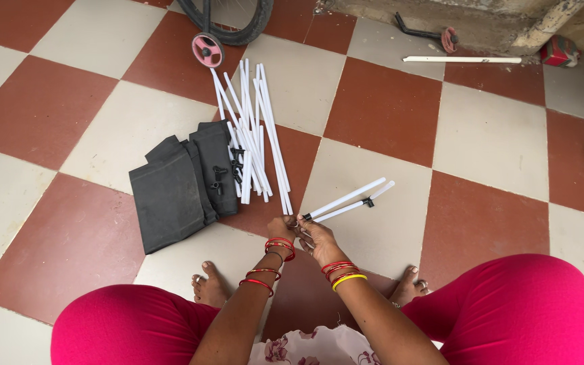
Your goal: The person assembles a frame by connecting white plastic rods with black plastic joints. They pick up individual rods and press them into the corner connectors to build a rectangular base structure on the floor.
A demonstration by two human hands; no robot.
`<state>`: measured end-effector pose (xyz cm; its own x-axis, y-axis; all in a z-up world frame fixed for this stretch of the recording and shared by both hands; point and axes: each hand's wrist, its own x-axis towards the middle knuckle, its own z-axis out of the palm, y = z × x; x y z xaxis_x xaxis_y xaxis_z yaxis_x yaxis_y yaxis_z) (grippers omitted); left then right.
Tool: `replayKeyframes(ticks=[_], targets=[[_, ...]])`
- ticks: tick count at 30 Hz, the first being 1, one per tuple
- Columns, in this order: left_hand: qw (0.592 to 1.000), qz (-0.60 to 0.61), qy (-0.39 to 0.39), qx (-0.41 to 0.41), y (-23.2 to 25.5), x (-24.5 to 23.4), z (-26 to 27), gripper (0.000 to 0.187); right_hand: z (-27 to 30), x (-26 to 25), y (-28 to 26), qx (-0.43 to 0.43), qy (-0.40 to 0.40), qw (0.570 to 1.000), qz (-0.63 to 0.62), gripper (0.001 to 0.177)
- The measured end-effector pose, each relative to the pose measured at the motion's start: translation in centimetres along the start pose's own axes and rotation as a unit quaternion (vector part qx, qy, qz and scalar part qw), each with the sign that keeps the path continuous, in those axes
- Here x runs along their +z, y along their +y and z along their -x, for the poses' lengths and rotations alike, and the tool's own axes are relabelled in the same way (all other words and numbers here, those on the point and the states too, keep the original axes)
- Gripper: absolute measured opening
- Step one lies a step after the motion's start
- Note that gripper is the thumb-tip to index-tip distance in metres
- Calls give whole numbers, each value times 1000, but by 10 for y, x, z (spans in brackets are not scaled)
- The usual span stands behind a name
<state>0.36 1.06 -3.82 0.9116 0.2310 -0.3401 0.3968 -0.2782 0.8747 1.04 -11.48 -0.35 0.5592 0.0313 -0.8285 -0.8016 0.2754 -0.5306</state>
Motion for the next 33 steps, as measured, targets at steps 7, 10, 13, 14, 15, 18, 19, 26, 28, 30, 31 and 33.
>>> replayKeyframes(ticks=[7, 10, 13, 14, 15, 18, 19, 26, 28, 30, 31, 33], targets=[[997, -60, 41, -17, 10, -30, -23, 9, 6, 19, -27, 32, -14, 998, -53, 29], [995, -78, 60, -4, 6, -48, -47, 7, 14, 27, -33, 38, -11, 998, -42, 29], [990, -107, 87, -17, 7, -72, -61, 10, 24, 34, -40, 47, 1, 999, -4, 30], [986, -125, 107, -31, 7, -81, -64, 13, 28, 35, -43, 51, 14, 998, 21, 30], [986, -123, 107, -33, 7, -89, -67, 13, 32, 35, -45, 51, 15, 998, 23, 30], [984, -77, 149, -58, 2, -112, -75, 9, 43, 35, -48, 67, 26, 997, 32, 29], [979, -80, 173, -67, 0, -119, -79, 12, 46, 35, -49, 75, 24, 996, 33, 29], [960, 11, 234, -154, -23, -153, -103, 24, 60, 39, -55, 89, 38, 994, 52, 30], [959, 10, 232, -162, -32, -160, -111, 30, 59, 43, -55, 88, 50, 994, 50, 31], [959, 9, 227, -170, -43, -162, -123, 36, 57, 45, -56, 87, 65, 993, 48, 31], [958, -16, 236, -163, -51, -162, -130, 41, 55, 46, -56, 83, 57, 994, 49, 31], [957, -41, 240, -159, -64, -157, -144, 46, 52, 47, -56, 83, 53, 994, 51, 31]])
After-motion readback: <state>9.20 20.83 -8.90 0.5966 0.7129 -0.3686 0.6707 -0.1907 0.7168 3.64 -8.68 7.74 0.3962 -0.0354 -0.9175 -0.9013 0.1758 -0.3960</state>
